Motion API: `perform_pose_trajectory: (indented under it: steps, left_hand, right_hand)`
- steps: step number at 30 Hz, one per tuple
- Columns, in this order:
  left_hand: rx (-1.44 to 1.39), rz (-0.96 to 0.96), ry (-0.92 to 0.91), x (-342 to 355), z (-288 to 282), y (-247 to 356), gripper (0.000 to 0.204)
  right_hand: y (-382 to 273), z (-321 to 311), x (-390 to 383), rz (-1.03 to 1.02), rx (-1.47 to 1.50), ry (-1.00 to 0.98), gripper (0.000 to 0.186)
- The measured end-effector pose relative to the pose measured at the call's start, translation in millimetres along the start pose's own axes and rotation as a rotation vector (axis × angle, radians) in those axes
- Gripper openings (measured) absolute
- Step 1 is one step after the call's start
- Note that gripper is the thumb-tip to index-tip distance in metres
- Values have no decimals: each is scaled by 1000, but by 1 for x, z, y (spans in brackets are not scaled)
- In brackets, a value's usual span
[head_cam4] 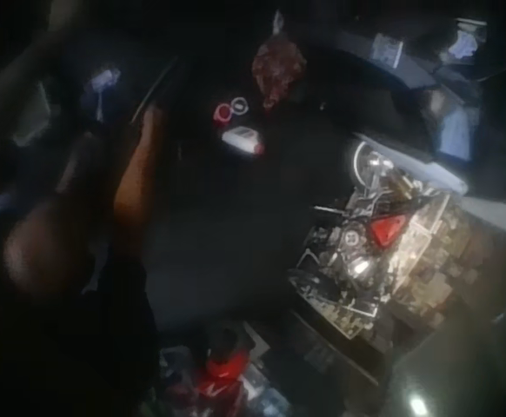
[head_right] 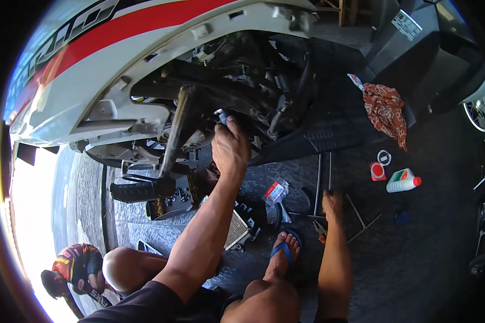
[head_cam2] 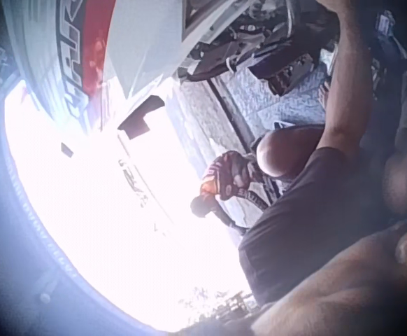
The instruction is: The person prepares a replacement radiator by removing a hose clamp from an old hose and installing it onto a new component, then positions and secures the radiator assembly onto the motorcycle frame using a tool.
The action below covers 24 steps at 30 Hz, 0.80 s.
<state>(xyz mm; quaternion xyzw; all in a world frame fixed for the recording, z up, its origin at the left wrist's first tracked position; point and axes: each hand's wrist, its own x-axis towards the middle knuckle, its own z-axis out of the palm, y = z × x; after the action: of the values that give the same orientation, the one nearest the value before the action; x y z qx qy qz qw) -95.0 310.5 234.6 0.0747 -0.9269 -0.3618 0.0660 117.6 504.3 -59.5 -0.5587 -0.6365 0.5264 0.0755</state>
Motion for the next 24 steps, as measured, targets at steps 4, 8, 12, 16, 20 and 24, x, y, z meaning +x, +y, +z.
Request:
perform_pose_trajectory:
  steps: [4,8,12,16,20,24]
  left_hand:
    - [-16,39,-27,3,1,-9,56]
    - [-58,58,-14,5,5,-11,57]
    - [-80,58,-22,5,4,-12,57]
    - [-95,78,-20,4,3,-16,58]
    - [-125,74,-53,4,-4,-12,59]
    - [-115,119,-39,6,2,-17,58]
  right_hand:
    - [-9,-21,-34,-131,-224,4,39]
    - [48,-40,-70,-232,-103,107,40]
    - [55,-52,-146,-220,385,88,40]
    - [-11,-105,-139,-625,247,488,40]
    - [-98,-171,-155,-486,843,136,37]
    - [-147,-192,-184,-283,943,-167,32]
